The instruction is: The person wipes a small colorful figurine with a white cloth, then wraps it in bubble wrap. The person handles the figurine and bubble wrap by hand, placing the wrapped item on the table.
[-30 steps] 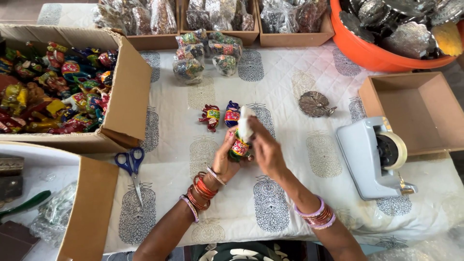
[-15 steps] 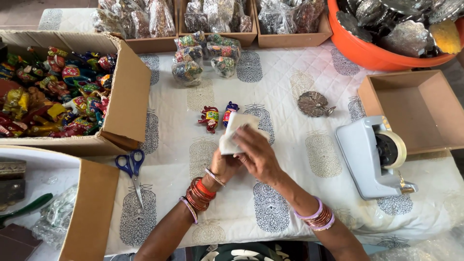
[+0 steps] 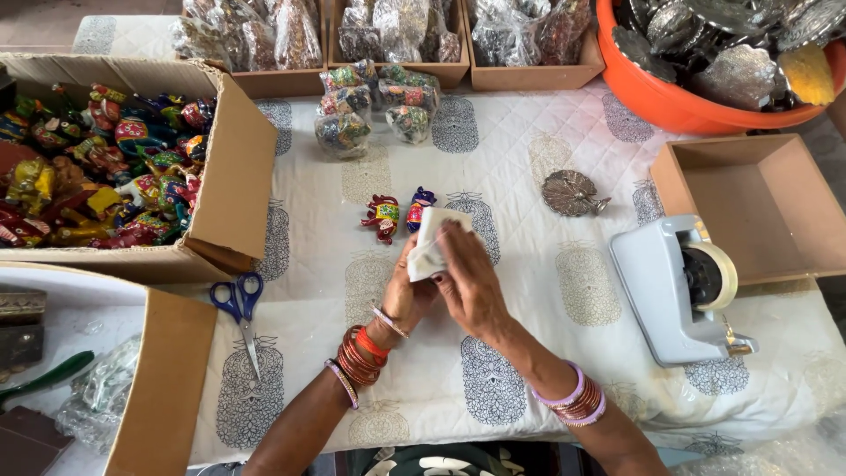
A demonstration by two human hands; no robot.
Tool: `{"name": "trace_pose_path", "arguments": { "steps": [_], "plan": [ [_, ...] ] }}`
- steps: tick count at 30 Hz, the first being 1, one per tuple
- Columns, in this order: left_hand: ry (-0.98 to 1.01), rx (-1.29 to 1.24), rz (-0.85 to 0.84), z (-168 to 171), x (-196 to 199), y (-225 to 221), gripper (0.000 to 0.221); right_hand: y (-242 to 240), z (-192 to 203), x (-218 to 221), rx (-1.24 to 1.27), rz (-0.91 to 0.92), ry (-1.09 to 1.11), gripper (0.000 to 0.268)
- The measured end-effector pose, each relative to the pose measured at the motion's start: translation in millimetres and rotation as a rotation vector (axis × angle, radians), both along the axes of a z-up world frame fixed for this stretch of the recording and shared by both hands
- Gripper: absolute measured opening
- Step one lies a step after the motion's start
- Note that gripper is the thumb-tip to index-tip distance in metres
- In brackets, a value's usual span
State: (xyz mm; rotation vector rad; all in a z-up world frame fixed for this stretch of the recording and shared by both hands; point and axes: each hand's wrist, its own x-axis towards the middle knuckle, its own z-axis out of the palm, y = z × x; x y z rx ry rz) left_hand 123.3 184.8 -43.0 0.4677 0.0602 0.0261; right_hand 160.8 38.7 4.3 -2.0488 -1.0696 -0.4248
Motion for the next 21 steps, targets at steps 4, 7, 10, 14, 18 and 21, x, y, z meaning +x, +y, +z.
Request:
{"name": "trace_pose_path", "arguments": {
  "steps": [4, 7, 10, 14, 18, 21],
  "plan": [
    [-0.087, 0.350, -0.080, 18.3, -6.9, -10.6, 0.046, -11.2, 20.7, 10.7, 0.287, 0.025, 0.579, 0.059],
    [-0.032, 0.280, -0.025, 11.3, -3.7, -7.0, 0.046, -6.7, 0.2, 2.1, 0.100, -0.081, 0.271, 0.053],
    [-0.068, 0.178, 0.077, 47.4, -5.3, 3.1, 0.047, 5.2, 21.9, -21.5, -0.117, -0.038, 0.018, 0.056],
    [-0.041, 0.097, 0.094, 38.1, -3.9, -1.8, 0.045, 3.1, 27.2, -15.9, -0.134, -0.014, -0.040, 0.059],
    [-0.090, 0.296, 0.019, 22.9, -6.0, -10.6, 0.046, -11.8, 5.2, 13.9, 0.073, -0.077, 0.422, 0.057],
    [-0.064, 0.333, -0.017, 24.9, -7.6, -13.6, 0.047, -15.7, -29.4, 25.8, 0.133, -0.075, 0.620, 0.053]
  ]
}}
